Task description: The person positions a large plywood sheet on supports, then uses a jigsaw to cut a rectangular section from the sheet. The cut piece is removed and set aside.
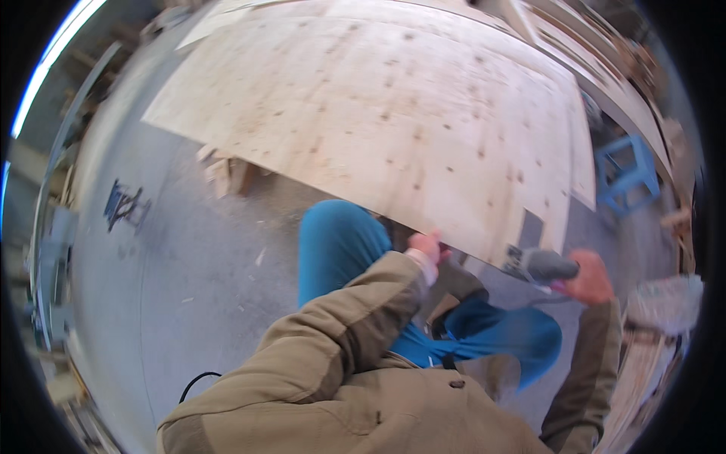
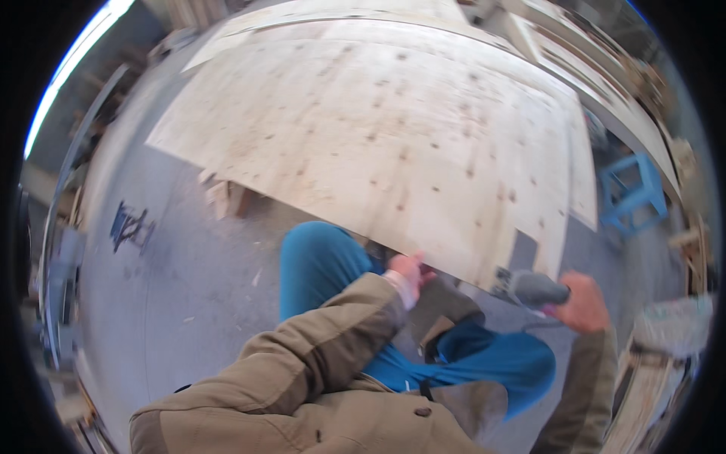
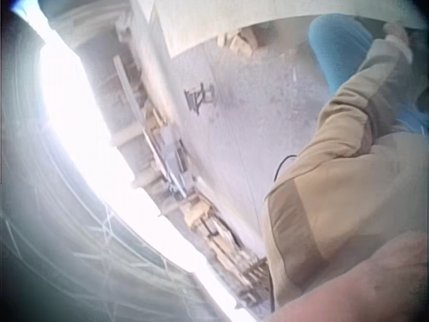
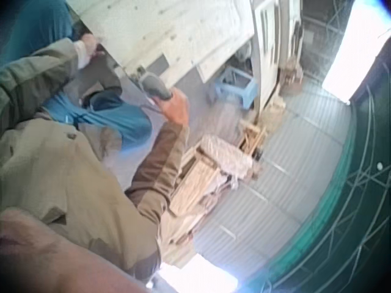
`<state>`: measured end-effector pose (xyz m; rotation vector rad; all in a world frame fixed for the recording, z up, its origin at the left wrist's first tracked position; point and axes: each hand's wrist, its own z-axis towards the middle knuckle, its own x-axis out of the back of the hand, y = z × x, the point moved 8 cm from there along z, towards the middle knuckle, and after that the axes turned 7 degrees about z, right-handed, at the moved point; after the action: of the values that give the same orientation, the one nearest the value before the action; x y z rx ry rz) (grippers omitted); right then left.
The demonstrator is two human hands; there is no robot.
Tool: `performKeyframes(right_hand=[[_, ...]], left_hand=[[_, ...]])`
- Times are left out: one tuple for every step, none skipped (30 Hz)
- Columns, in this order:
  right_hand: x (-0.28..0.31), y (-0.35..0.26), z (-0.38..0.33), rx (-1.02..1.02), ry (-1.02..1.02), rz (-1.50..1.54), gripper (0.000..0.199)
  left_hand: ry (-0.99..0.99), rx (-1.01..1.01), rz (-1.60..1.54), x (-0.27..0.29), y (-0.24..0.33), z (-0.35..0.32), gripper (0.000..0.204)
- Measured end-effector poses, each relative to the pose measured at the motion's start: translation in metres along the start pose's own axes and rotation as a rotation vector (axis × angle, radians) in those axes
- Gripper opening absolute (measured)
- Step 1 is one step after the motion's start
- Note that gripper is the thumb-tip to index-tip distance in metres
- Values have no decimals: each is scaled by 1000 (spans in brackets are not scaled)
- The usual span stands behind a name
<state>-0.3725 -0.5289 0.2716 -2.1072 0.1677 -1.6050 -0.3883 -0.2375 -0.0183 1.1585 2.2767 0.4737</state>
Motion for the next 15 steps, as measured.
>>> performKeyframes(right_hand=[[0,0,-1,-55,14,-27,36],[1,-6,-2,-26,36,-8,37],[2,-6,-3,-35,47,-6,38],[3,-9,-7,-30,69,-4,39],[4,-10,-9,-7,81,-26,37],[7,-13,-12,31,97,-50,35],[11,-15,-16,77,130,-80,33],[14,-11,-20,34,153,-29,29],[19,-8,-24,-3,194,14,26],[24,-5,-30,-39,225,64,22],[29,-7,-35,-33,249,51,20],[35,-9,-40,-22,260,46,18],[41,-13,-45,-6,273,44,17],[47,-16,-49,-9,275,41,17],[53,-20,-54,-6,282,43,18]], left_hand=[[-26,55,2,0,-3,3,20],[-66,57,-20,0,-3,4,20],[-82,61,-25,2,-4,6,20],[-87,61,-14,4,-3,6,20],[-92,77,0,4,-6,6,20],[-97,75,-2,5,-5,6,20],[-103,81,0,5,-6,5,19],[-108,85,11,5,-6,6,19],[-114,82,20,5,-6,6,20],[-122,76,38,5,-6,6,20],[-130,69,55,5,-5,7,20],[-135,70,77,5,-5,9,22],[-139,72,96,4,-5,10,23],[-138,74,124,4,-6,10,25],[-181,98,151,0,-9,9,28]])
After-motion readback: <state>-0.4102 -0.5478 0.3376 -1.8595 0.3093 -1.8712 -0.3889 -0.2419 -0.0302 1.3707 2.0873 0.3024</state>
